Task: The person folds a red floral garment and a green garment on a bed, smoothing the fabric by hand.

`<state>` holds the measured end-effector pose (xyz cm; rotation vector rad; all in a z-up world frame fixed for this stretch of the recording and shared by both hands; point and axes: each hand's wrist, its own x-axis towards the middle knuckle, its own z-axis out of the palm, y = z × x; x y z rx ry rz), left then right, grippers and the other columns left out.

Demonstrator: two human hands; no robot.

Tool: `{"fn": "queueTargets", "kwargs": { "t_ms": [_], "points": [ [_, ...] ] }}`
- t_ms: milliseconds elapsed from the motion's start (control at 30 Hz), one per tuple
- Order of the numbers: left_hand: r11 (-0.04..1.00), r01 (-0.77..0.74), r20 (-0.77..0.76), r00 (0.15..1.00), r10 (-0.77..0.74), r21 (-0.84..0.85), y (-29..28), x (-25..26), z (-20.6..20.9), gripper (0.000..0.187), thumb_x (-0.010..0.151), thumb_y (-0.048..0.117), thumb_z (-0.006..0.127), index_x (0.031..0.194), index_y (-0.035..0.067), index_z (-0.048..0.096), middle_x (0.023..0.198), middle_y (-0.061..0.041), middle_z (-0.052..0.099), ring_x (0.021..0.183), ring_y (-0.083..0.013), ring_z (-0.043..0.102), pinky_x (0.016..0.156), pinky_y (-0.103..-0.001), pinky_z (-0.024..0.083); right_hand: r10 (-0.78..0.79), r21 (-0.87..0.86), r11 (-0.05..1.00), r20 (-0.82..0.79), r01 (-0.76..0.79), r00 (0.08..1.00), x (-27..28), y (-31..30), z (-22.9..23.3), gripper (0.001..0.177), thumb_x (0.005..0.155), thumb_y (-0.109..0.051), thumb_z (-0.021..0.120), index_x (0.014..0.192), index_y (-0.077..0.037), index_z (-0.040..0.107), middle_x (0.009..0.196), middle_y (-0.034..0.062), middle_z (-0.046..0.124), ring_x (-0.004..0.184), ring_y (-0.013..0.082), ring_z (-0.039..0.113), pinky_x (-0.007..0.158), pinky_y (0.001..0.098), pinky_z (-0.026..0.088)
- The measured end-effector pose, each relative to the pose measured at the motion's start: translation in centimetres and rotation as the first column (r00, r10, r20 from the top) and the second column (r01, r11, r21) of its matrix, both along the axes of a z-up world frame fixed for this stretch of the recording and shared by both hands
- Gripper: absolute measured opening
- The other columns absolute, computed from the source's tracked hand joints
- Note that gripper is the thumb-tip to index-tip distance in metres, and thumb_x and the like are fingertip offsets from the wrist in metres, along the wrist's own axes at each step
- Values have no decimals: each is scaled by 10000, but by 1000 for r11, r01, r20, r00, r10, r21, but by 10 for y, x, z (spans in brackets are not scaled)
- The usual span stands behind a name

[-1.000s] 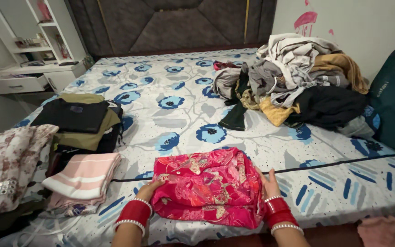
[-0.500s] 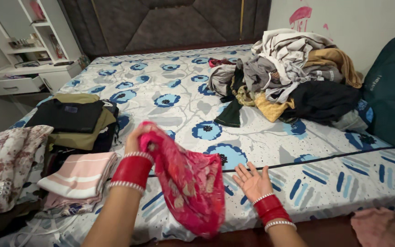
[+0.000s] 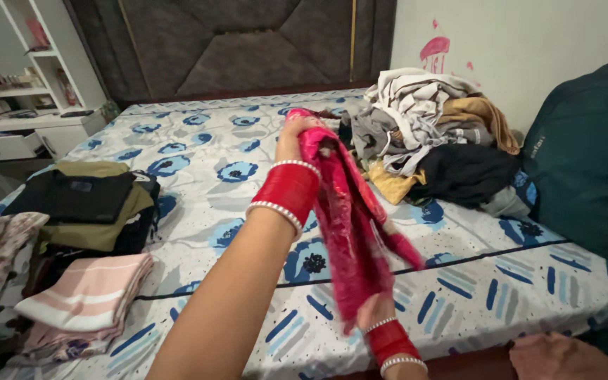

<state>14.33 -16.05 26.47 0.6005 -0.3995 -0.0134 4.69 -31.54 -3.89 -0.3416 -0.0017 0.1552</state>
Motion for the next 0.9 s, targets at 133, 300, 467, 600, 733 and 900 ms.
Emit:
{"fn": "queueTargets", "kwargs": {
  "t_ms": [133,300,467,600,733,900],
  "points": [
    [981,7,-21,1000,-12,-192,51,8,-18,84,853,46,654,920,34,603,795,-95,686,712,-241,685,657,-334,582,52,54,997,-26,-51,998,3,-1,-12,861,908,-669,308,1603,-167,232,1663,99,286,1471,364,334,1163,625,258],
    [967,-231,-363,896,256,112,160,-15,-146,511,733,82,681,1241,42,645,1050,-123,730,910,-281,711,821,-413,613,260,-60,961,537,-270,802,25,-11,-44,946,927,-768,268,1659,-179,162,1733,85,184,1595,351,179,1278,569,136],
    [938,-223,-464,823,327,266,296,-70,-322,431,778,154,717,1195,54,673,984,-102,754,777,-264,696,582,-366,540,153,796,573,132,-197,979,27,-14,-53,1075,908,-827,378,1653,-84,159,1693,247,97,1534,365,190,1230,482,188],
    [934,-191,-531,780,331,302,342,-99,-355,560,703,118,622,1258,51,645,1022,-135,749,829,-276,739,707,-415,627,-65,-47,997,-151,58,986,8,-1,-10,1092,854,-880,105,1639,-122,83,1693,218,202,1546,372,240,1236,539,142],
    [878,-185,-389,842,373,441,316,-87,-284,648,751,72,654,1395,52,595,1084,-148,739,853,-272,733,720,-386,596,-61,-69,996,-134,53,989,-3,5,6,1088,852,-876,100,1640,-126,94,1685,224,207,1537,375,235,1220,549,126],
    [684,-46,-286,886,364,728,193,-87,-168,870,718,-90,690,1510,152,421,1045,-208,717,733,-325,694,585,-439,616,-38,-64,997,-122,31,992,-2,3,4,1070,845,-873,117,1637,-153,101,1684,204,214,1540,363,236,1219,555,148]
  ]
}}
